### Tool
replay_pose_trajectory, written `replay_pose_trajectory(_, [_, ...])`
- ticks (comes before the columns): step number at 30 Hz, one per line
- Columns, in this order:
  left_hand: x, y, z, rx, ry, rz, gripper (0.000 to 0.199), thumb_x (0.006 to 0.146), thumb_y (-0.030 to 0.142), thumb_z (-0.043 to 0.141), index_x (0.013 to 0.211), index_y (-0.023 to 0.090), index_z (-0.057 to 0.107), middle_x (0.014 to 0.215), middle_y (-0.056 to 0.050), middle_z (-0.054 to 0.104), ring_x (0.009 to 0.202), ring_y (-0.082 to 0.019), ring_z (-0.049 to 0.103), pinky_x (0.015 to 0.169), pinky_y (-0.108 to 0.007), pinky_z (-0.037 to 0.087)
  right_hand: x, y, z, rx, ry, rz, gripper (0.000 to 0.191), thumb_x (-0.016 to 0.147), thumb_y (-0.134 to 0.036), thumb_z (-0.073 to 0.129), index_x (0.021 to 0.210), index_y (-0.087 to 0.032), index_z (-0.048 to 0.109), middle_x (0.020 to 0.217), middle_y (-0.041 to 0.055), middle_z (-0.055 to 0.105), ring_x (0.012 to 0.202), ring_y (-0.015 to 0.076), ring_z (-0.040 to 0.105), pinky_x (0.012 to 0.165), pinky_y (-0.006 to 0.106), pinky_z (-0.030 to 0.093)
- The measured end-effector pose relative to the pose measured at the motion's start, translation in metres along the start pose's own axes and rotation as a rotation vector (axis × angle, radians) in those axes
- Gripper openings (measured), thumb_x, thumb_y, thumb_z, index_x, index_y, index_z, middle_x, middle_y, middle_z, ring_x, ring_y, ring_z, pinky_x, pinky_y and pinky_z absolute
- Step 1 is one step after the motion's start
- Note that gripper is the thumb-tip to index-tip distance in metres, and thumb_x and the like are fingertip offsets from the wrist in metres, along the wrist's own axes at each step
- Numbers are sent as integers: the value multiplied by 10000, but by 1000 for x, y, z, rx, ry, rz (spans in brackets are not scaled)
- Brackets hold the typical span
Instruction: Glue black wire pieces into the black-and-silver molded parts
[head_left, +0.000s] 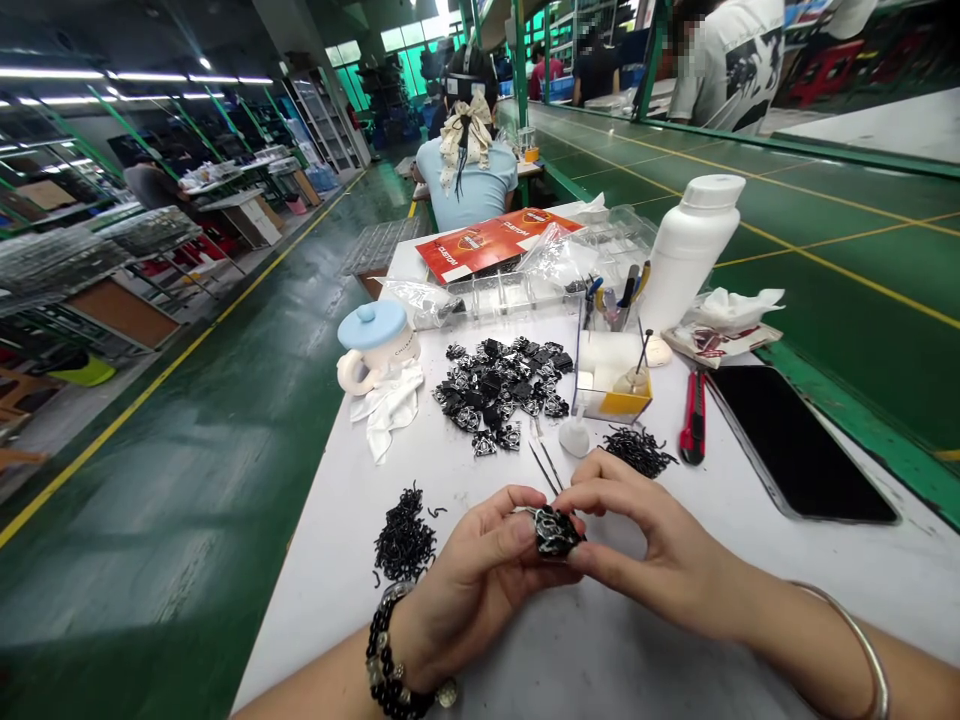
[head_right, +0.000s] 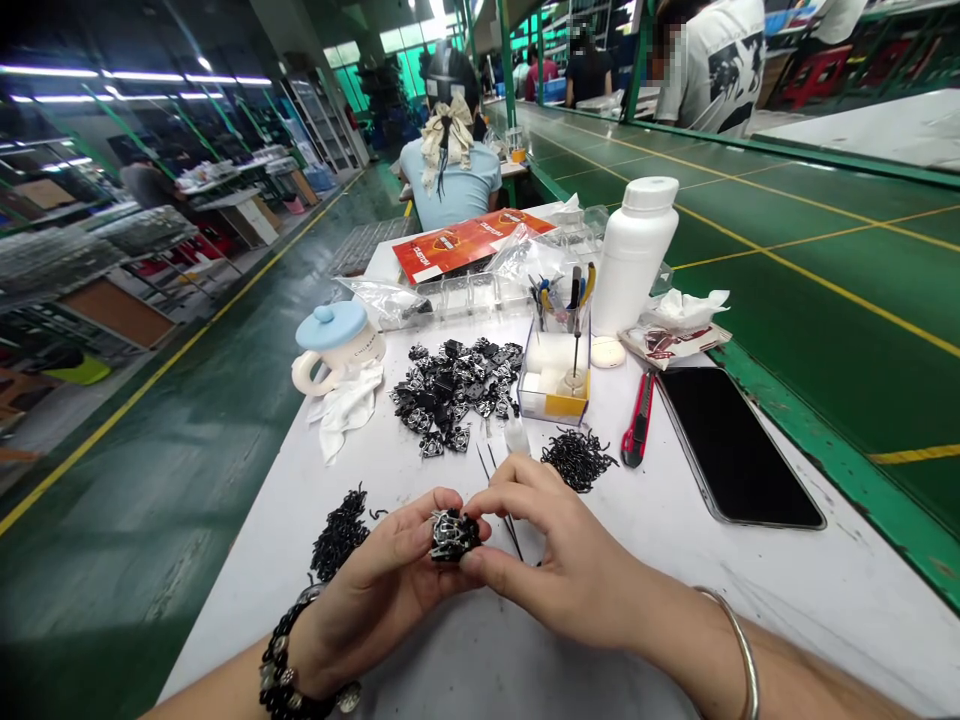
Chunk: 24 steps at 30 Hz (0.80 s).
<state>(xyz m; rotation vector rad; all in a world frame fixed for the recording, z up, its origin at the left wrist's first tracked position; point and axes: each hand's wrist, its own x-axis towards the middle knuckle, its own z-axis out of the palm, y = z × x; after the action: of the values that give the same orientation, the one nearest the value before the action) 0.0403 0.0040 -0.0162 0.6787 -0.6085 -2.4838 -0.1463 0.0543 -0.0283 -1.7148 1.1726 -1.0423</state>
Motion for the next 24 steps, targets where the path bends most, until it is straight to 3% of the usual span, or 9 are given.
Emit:
replay_pose_trajectory(6, [1,-1,1,67,-32,-11,212,790,199,665,962,136,558,920,-107,684,870,-161,638,840,-328,481,1,-2,-2,2,-7,-11,242,836,-315,608,1071,-322,550,892,-8,451,859,135,449,758,315,378])
replay_pose_trajectory(9, [0,4,-2,302,-28,28,195,831,271,616,989,171,560,968,-93,671,896,-167,626,852,-331,466,1,-3,-2,4,16,-26,167,830,-281,603,993,-273,567,867,-1,452,837,142,446,740,317,371])
replay_pose_trajectory(11, [-3,12,-6,672,-17,216,246,836,276,601,1068,200,565,1108,-102,623,1014,-203,588,912,-356,434,1,-3,-3,-6,29,-21,143,819,-261,602,957,-253,569,860,4,456,829,148,441,733,321,369])
replay_pose_trajectory(13, [-7,21,-9,1122,-53,519,415,772,245,666,1168,228,546,1250,-110,535,1156,-264,496,994,-404,371,1,-3,-2,-6,28,-11,141,806,-245,600,944,-242,570,850,7,460,816,151,438,725,323,366])
replay_pose_trajectory(16, [-11,30,-10,1592,-190,859,644,662,157,740,1249,258,495,1240,-111,533,1170,-294,466,1012,-434,342,1,-4,0,11,4,17,109,789,-234,594,896,-230,576,828,2,465,796,146,434,721,321,355])
replay_pose_trajectory(19, [-10,31,-8,1761,-279,943,569,693,87,688,1210,247,515,1065,-86,638,1050,-244,546,939,-389,400,1,-7,1,21,-17,56,73,772,-234,594,843,-225,579,805,-9,465,784,138,433,722,315,338])
replay_pose_trajectory(24, [-8,30,-1,1849,-306,925,325,746,70,617,1050,183,636,939,-94,704,950,-224,602,866,-356,425,4,-6,3,20,-56,96,58,772,-248,589,825,-227,598,804,-9,485,789,139,446,736,315,331])
